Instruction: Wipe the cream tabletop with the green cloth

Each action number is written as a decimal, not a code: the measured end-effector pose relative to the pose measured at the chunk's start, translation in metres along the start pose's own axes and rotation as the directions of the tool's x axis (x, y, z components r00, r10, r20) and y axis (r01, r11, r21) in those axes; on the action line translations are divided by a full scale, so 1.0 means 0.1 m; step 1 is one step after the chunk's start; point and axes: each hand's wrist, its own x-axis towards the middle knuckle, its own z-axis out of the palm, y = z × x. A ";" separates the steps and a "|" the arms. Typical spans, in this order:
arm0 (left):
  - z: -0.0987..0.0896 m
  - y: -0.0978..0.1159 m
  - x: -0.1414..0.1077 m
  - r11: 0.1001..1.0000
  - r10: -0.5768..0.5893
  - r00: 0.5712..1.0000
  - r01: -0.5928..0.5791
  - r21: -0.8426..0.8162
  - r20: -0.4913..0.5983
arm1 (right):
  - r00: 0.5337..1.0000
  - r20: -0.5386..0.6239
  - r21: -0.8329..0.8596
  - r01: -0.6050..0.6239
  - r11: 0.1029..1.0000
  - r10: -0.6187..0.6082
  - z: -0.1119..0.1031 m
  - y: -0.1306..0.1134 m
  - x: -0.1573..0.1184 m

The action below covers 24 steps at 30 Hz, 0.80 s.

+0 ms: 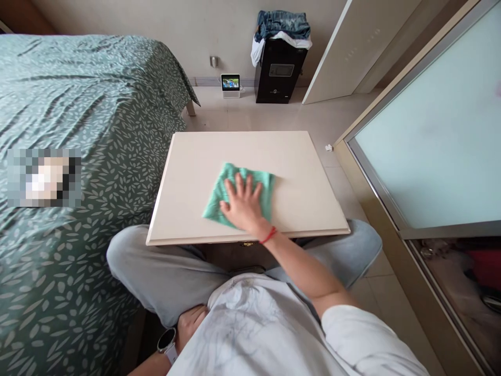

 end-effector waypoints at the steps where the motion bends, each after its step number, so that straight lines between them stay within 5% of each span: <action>1: 0.01 -0.01 -0.01 1.000 0.002 1.000 -0.002 0.002 -0.002 | 0.996 0.015 0.033 0.090 0.995 -0.091 0.08 -0.29 0.09; 3: 0.01 -0.01 -0.01 1.000 -0.003 1.000 0.003 0.009 -0.006 | 0.961 0.018 0.053 0.276 0.960 -0.277 0.26 -0.83 0.23; 6: 0.00 0.00 -0.02 1.000 -0.015 1.000 0.015 0.021 -0.013 | 0.837 0.042 -0.002 0.546 0.838 -0.546 0.47 -1.43 0.31; 10: -0.01 0.01 -0.03 0.999 -0.040 0.999 0.041 0.034 -0.021 | 0.691 0.105 -0.069 0.723 0.687 -0.716 0.53 -1.55 0.23; 13: -0.01 0.01 -0.03 0.999 -0.044 0.999 0.044 0.029 -0.015 | 0.715 0.082 -0.069 0.699 0.712 -0.694 0.43 -1.16 0.06; 17: 0.00 0.00 -0.05 0.999 -0.034 0.999 0.034 0.011 0.008 | 0.819 0.050 -0.028 0.573 0.819 -0.571 0.20 -0.23 -0.32; 21: 0.00 0.02 -0.03 0.999 -0.043 0.999 0.043 0.001 0.010 | 0.944 0.080 -0.087 0.326 0.941 -0.319 -0.07 0.87 -0.88; 24: -0.02 0.05 0.00 0.999 -0.045 0.999 0.045 -0.014 -0.002 | 0.993 0.053 -0.186 0.113 0.976 -0.104 -0.22 1.62 -1.28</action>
